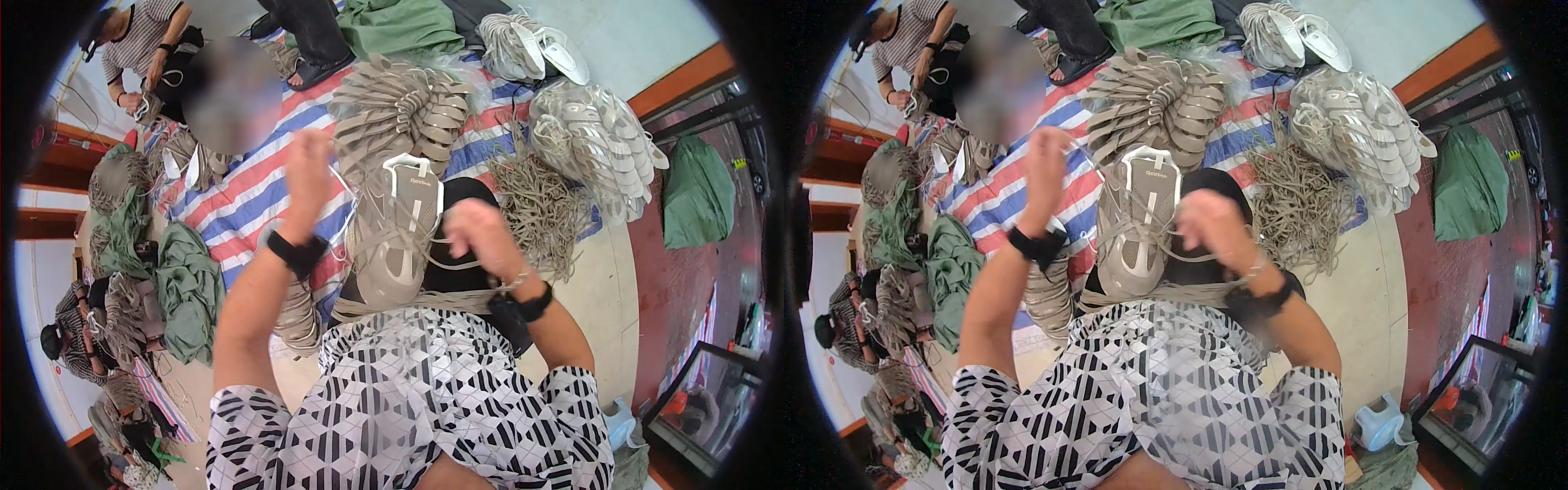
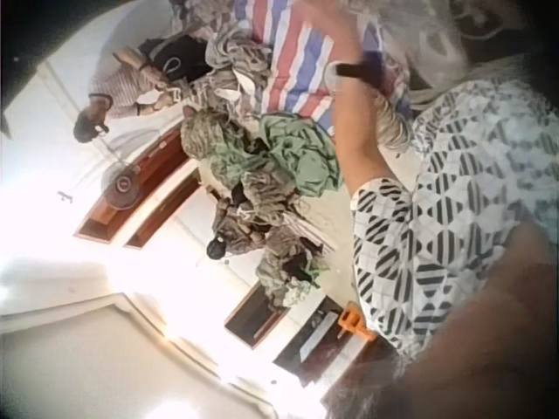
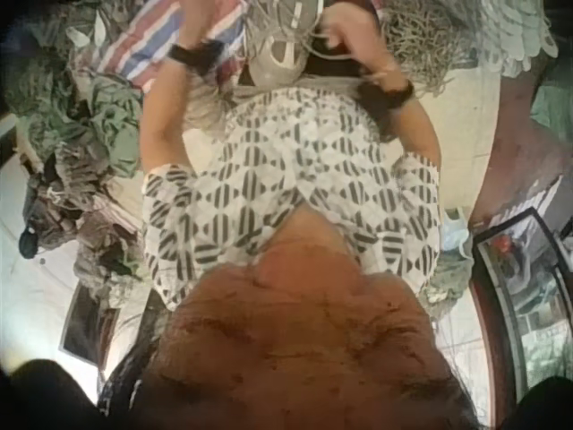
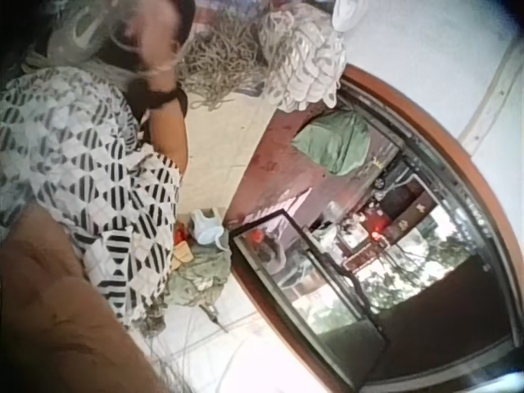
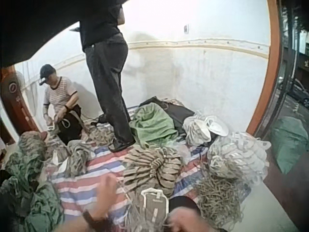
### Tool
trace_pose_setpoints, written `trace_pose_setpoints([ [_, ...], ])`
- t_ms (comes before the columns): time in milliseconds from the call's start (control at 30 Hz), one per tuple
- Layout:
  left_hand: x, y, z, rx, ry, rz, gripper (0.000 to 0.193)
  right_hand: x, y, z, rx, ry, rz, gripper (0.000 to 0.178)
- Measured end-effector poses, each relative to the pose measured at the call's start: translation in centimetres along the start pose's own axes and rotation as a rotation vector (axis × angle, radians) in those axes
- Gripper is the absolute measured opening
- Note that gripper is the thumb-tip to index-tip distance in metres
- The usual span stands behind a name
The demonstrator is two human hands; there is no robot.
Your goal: The person sits on a striped tarp on the floor and laces a beige sneaker by hand. They thread the laces through the eyelets, pull them tight, and tie a knot. The person handles a stack of shoe insoles and other shoes nearby while working.
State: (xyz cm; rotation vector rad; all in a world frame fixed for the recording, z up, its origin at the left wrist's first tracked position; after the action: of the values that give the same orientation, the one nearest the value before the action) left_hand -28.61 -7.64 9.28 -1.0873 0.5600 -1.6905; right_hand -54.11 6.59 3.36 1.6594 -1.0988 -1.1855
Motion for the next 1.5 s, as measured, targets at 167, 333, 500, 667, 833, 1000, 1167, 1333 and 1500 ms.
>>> trace_pose_setpoints([
  [167, 3.8, 5.7, 8.6, -0.153, -0.171, 0.264, 0.020, -3.5, 2.9, 8.3, -0.244, -0.291, 0.089, 0.017],
  [333, 4.1, 1.4, 3.7, -0.843, -0.176, 0.553, 0.021, -1.5, 4.5, -3.5, -0.905, 0.016, 0.304, 0.025],
  [500, 5.1, 0.6, 2.7, -1.022, -0.195, 0.648, 0.009, 0.6, 1.2, -6.6, -1.238, 0.105, 0.243, 0.028],
  [667, 4.7, 3.2, 3.2, -1.022, -0.217, 0.644, 0.010, 0.4, 2.2, -6.5, -0.976, -0.016, 0.397, 0.026],
  [833, 2.8, 4.0, 0.4, -0.979, -0.037, 0.763, 0.021, 1.6, 0.2, -4.8, -0.504, 0.080, 0.042, 0.024],
  [1000, 6.1, 13.7, 8.5, -0.962, -0.047, 0.649, 0.027, 0.6, 0.6, -0.6, 0.513, 0.087, -0.083, 0.023],
  [1167, 7.1, 21.4, 32.2, 0.467, -0.063, 0.247, 0.051, -13.5, -1.9, 31.5, 1.072, -0.477, 0.186, 0.005],
  [1333, 1.9, 29.6, 48.5, -0.516, -0.615, 0.519, 0.035, -21.2, -4.5, 42.3, 1.017, -1.066, 0.355, 0.017],
  [1500, 2.4, 11.9, 11.2, -0.088, 0.132, 0.255, 0.022, -12.2, -0.1, 28.0, 0.573, -0.617, 0.229, 0.016],
])
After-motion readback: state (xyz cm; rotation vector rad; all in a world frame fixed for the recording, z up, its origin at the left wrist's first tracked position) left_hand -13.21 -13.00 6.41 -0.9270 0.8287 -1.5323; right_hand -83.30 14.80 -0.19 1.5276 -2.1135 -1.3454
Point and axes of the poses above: each hand's wrist, its own x-axis towards the middle knuckle, its own z-axis out of the back of the hand, y = z × x, the point moved 9 cm from there along x, towards the middle knuckle, and after that the axes turned 1 degree about -z, right-handed, at the moved point
